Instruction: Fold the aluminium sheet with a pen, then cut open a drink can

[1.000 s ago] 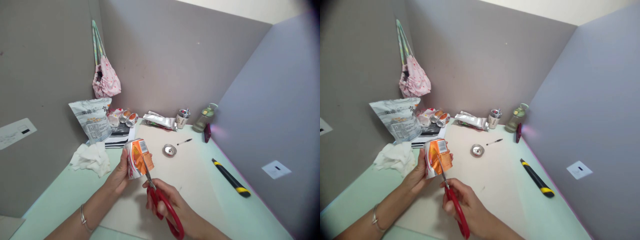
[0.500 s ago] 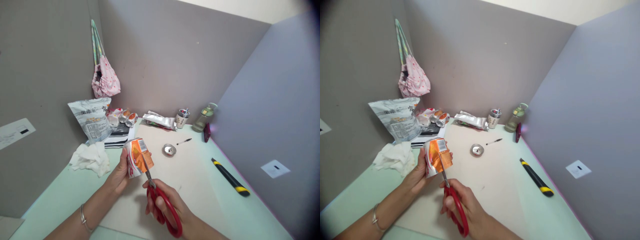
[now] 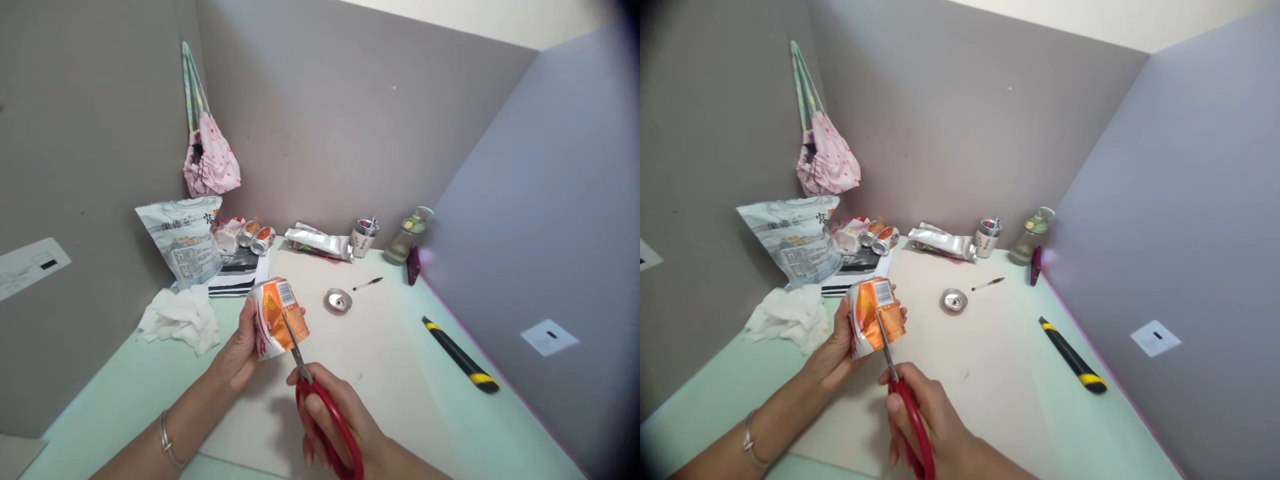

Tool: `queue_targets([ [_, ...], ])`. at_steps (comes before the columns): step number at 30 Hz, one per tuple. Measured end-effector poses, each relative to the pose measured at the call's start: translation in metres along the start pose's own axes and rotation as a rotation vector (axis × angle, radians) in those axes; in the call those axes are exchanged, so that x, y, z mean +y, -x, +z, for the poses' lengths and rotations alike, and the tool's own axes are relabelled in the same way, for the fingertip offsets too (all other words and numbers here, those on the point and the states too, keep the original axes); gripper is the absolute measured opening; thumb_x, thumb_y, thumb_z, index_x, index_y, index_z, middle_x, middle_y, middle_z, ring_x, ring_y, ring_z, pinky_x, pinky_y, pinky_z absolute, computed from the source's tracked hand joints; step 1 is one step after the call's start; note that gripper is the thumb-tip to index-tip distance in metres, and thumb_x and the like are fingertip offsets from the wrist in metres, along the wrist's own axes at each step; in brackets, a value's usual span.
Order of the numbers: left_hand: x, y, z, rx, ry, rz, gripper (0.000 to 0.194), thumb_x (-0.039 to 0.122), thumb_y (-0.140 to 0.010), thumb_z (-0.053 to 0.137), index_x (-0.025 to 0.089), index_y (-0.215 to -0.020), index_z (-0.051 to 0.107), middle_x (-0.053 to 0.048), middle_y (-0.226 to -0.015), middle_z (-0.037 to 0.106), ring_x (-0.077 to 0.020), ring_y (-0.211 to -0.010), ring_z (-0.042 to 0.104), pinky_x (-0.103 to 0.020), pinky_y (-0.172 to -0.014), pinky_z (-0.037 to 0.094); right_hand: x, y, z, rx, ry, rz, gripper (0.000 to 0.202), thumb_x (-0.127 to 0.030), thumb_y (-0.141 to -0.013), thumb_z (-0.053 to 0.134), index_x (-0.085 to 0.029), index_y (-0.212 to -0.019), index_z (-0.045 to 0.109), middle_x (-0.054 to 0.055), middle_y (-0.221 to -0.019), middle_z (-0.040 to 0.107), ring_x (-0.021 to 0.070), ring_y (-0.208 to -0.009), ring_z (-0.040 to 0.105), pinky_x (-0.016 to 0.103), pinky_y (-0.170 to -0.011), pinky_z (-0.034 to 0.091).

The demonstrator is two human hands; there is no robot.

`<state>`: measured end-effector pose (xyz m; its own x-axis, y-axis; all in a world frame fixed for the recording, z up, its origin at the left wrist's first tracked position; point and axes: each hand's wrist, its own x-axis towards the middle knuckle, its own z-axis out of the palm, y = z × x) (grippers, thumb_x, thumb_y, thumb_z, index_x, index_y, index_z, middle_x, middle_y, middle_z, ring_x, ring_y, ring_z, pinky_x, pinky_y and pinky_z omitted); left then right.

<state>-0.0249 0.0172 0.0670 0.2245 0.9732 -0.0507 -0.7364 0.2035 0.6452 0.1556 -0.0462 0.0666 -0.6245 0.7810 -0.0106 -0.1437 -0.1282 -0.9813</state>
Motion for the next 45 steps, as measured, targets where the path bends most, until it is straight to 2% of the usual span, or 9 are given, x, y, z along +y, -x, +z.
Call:
queue_targets([
  [4, -0.001, -0.001, 0.001, 0.002, 0.012, 0.002, 0.08, 0.067, -0.087, 0.056, 0.011, -0.144, 0.048, -0.021, -0.116, 0.073, -0.0364, -0.113, 0.067, -0.053, -0.102, 0.049, 0.001, 0.0, 0.0, 0.027, 0.003, 0.011, 0.052, -0.066, -0.092, 0.053, -0.018, -0.109, 0.05, -0.014, -0.046, 0.04, 0.0043, -0.033, 0.035, 0.021, -0.047, 0.05],
  [9, 0.002, 0.003, 0.005, 0.027, 0.016, 0.008, 0.081, 0.068, -0.089, 0.052, 0.009, -0.144, 0.048, -0.022, -0.115, 0.074, -0.0349, -0.112, 0.068, -0.051, -0.106, 0.046, 0.001, -0.004, -0.002, 0.047, 0.07, 0.032, 0.056, -0.071, -0.088, 0.055, -0.019, -0.107, 0.051, -0.014, -0.048, 0.038, 0.0051, -0.035, 0.038, 0.023, -0.049, 0.051],
  [12, 0.003, 0.003, 0.005, 0.025, 0.015, 0.007, 0.085, 0.071, -0.084, 0.056, 0.01, -0.142, 0.05, -0.021, -0.116, 0.073, -0.0351, -0.112, 0.068, -0.052, -0.106, 0.046, 0.001, -0.006, -0.003, 0.053, 0.107, 0.026, 0.057, -0.073, -0.086, 0.055, -0.02, -0.106, 0.051, -0.013, -0.049, 0.037, 0.0058, -0.035, 0.039, 0.024, -0.048, 0.05],
  [17, 0.001, 0.001, 0.004, 0.026, 0.025, 0.012, 0.073, 0.059, -0.086, 0.065, 0.012, -0.139, 0.053, -0.019, -0.113, 0.075, -0.0343, -0.104, 0.072, -0.053, -0.102, 0.05, -0.006, -0.004, 0.0, 0.031, 0.134, 0.026, 0.061, -0.077, -0.084, 0.053, -0.02, -0.106, 0.049, -0.013, -0.053, 0.037, 0.0058, -0.038, 0.039, 0.028, -0.055, 0.051],
  [21, -0.003, 0.0, 0.002, 0.023, 0.045, 0.037, 0.067, 0.057, -0.086, 0.066, 0.016, -0.137, 0.055, -0.016, -0.114, 0.075, -0.0333, -0.106, 0.071, -0.053, -0.1, 0.052, -0.016, 0.0, 0.003, 0.019, 0.174, 0.046, 0.06, -0.076, -0.087, 0.049, -0.019, -0.109, 0.048, -0.012, -0.053, 0.039, 0.0074, -0.043, 0.039, 0.03, -0.061, 0.051],
  [26, -0.003, 0.001, 0.001, 0.028, 0.022, -0.003, 0.059, 0.058, -0.087, 0.064, 0.009, -0.12, 0.066, -0.018, -0.108, 0.076, -0.0338, -0.102, 0.072, -0.051, -0.102, 0.051, -0.017, 0.0, -0.001, 0.033, 0.257, 0.046, 0.063, -0.077, -0.087, 0.049, -0.018, -0.11, 0.048, -0.008, -0.065, 0.044, 0.0066, -0.046, 0.038, 0.023, -0.051, 0.039],
  [30, -0.001, 0.005, 0.005, 0.037, 0.012, -0.029, 0.056, 0.057, -0.09, 0.06, 0.01, -0.118, 0.067, -0.017, -0.11, 0.076, -0.0322, -0.104, 0.072, -0.049, -0.107, 0.047, -0.018, 0.0, -0.005, 0.023, 0.345, -0.005, 0.06, -0.074, -0.089, 0.048, -0.018, -0.111, 0.049, -0.007, -0.066, 0.043, 0.0084, -0.051, 0.037, 0.023, -0.05, 0.031],
  [37, -0.014, 0.011, 0.009, 0.005, 0.024, -0.107, 0.057, 0.056, -0.083, 0.071, 0.014, -0.12, 0.068, -0.015, -0.116, 0.075, -0.033, -0.108, 0.07, -0.046, -0.105, 0.049, -0.028, -0.001, -0.007, -0.059, 0.381, -0.051, 0.056, -0.069, -0.095, 0.042, -0.018, -0.117, 0.05, -0.001, -0.077, 0.046, 0.013, -0.064, 0.042, 0.028, -0.061, 0.039],
  [45, -0.019, 0.011, 0.007, 0.021, 0.045, -0.137, 0.057, 0.055, -0.083, 0.071, 0.015, -0.124, 0.066, -0.013, -0.12, 0.074, -0.0315, -0.114, 0.068, -0.042, -0.105, 0.049, -0.027, -0.003, -0.005, -0.04, 0.343, -0.058, 0.065, -0.068, -0.097, 0.038, -0.016, -0.135, 0.045, -0.003, -0.07, 0.047, 0.014, -0.06, 0.045, 0.03, -0.063, 0.043],
])
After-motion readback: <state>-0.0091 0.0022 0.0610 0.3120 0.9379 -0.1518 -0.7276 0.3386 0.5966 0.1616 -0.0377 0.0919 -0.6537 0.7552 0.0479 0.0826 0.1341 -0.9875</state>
